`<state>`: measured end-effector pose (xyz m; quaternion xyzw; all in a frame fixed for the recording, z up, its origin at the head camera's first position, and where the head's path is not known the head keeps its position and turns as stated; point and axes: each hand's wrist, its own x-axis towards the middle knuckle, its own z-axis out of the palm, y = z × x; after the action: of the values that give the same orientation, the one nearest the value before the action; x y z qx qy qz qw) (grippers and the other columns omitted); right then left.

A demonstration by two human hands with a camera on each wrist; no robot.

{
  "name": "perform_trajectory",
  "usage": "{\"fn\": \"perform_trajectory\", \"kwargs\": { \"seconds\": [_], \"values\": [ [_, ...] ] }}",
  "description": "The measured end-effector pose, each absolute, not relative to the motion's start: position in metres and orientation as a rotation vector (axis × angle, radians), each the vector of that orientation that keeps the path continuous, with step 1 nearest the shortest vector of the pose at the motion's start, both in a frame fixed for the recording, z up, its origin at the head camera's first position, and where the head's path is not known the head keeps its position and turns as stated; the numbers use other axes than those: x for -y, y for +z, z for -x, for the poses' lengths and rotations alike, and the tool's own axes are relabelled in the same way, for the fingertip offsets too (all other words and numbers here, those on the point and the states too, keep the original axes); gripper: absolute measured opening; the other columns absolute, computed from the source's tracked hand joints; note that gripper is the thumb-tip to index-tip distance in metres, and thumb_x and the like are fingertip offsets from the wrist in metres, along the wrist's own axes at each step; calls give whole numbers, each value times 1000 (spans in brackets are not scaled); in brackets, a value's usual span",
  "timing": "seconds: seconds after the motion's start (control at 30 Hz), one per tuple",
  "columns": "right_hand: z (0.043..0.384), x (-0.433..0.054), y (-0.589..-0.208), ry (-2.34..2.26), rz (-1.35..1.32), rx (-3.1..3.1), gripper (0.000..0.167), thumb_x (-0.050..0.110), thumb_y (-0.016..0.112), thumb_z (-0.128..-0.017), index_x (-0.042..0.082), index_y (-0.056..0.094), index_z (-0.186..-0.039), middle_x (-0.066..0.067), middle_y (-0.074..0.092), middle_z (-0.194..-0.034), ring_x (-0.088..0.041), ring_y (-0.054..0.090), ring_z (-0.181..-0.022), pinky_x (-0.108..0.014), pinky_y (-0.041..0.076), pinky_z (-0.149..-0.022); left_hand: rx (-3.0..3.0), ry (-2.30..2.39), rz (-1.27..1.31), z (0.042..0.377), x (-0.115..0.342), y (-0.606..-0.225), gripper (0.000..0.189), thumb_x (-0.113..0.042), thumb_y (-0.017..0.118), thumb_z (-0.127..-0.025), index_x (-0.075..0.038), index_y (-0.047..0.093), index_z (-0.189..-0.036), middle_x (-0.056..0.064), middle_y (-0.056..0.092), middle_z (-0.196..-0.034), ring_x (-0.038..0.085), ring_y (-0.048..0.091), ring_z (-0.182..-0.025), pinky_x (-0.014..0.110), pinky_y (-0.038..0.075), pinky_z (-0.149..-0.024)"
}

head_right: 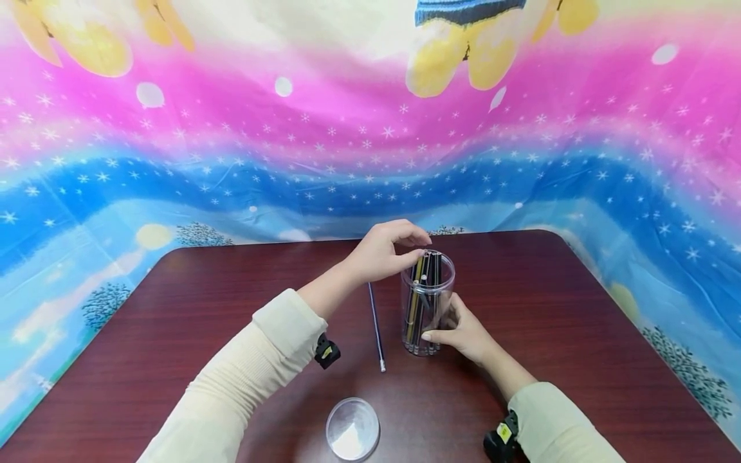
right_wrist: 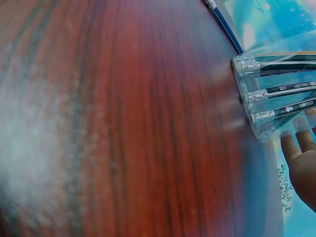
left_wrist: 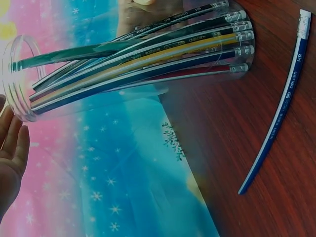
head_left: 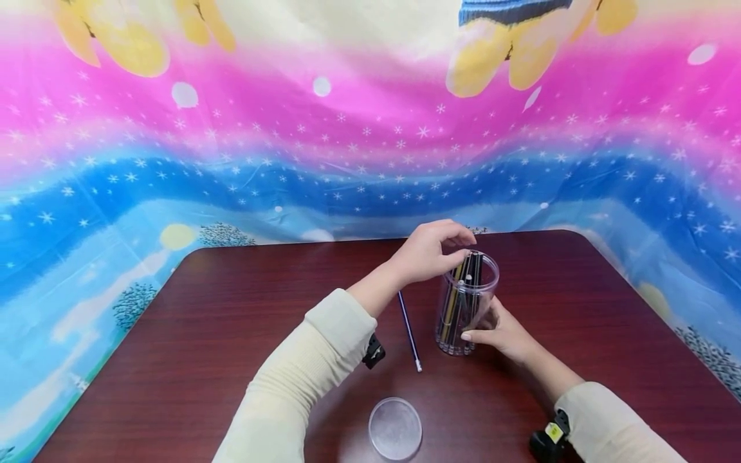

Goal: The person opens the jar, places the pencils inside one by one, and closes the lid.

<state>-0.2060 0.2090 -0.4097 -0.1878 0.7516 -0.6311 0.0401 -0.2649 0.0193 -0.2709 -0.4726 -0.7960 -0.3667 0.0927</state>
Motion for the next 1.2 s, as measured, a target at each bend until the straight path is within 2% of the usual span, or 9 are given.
{"fn": "perform_trajectory", "kwargs": {
  "seconds": [0.47, 0.63, 0.8, 1.2],
  "values": [
    [206, -209, -412, -1948, 574, -2294, 79, -1, 64, -73, 3, 13, -134, -27, 33, -127, -5, 46, -103, -22, 40, -81, 2440, -1212, 1230, 262, 5, -282, 14, -9, 59, -80, -7, 61, -93, -1, 58, -89, 4, 53, -82, 16, 41, -74],
    [205, -208, -410, -1954, 572, -2301, 79, -2, 64, -73, 2, 14, -134, -27, 33, -126, -4, 46, -102, -21, 39, -81, 2525, -1275, 1122, 266, 15, -297, 14, -10, 59, -80, -7, 61, -94, 0, 59, -91, 6, 54, -84, 22, 43, -75],
    [205, -208, -410, -1951, 559, -2304, 79, -2, 64, -72, 3, 14, -134, -27, 33, -126, -5, 45, -103, -22, 39, -81, 2644, -1335, 1001, 272, 25, -315, 15, -12, 59, -80, -9, 60, -95, 0, 60, -89, 7, 55, -83, 21, 43, -72],
    [207, -209, -414, -1907, 573, -2351, 81, 3, 65, -73, 9, 14, -136, -23, 33, -128, -8, 43, -108, -21, 37, -84, 2891, -1320, 765, 281, 37, -352, 20, -12, 60, -80, -4, 58, -98, 1, 58, -87, 13, 54, -81, 23, 43, -67]
  ]
}}
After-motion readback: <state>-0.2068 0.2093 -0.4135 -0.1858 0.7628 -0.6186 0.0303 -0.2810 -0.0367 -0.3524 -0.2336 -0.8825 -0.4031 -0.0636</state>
